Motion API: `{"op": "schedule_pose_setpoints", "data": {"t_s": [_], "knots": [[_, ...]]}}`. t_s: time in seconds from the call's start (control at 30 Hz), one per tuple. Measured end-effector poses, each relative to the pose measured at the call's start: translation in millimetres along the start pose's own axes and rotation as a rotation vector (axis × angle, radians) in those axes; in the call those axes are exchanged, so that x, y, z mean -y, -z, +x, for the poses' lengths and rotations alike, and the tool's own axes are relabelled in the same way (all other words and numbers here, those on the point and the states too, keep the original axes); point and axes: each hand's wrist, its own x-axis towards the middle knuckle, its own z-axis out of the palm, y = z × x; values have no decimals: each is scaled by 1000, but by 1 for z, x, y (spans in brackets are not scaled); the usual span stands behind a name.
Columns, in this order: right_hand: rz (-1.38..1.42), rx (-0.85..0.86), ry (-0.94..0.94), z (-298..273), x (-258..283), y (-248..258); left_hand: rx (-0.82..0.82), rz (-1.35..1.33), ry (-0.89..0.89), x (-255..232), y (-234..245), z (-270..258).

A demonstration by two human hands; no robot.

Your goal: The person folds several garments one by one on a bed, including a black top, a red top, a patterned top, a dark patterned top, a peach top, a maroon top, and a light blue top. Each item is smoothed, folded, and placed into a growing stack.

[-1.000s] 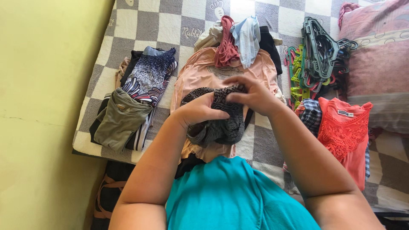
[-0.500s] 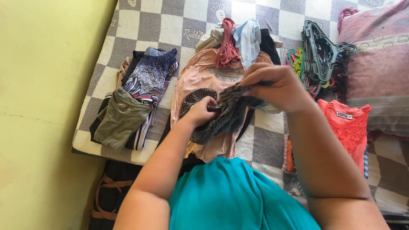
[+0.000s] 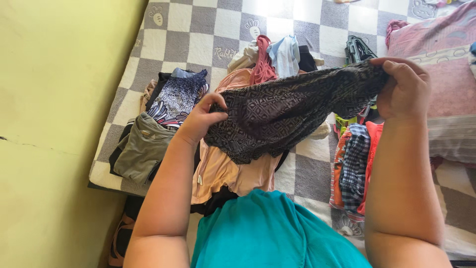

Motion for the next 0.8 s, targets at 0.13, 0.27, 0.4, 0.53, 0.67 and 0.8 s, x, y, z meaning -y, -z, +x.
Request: {"op": "schedule_pose_setpoints", "data": {"t_s": [0.13,0.27,0.4,0.53,0.67,0.8], "knots": [[36,-63,12,3,-2,12,-73,785,-152,-24,-11,0],[36,-68,15,2,2,12,-200,780,-92,-34,-25,-3],[-156,-3,54,-2,-1,14,-241,836,-274,-35,-23,-2],[-644,42,138,-5,-13,25,-273,843,-163,-35,-17,0],[-586,-28,80,-3,-35,31,-259,562,-282,-47,-11,0],[-437,-71,-63,0,-43,30,-255,409,-432,-70,-2,3]]}}
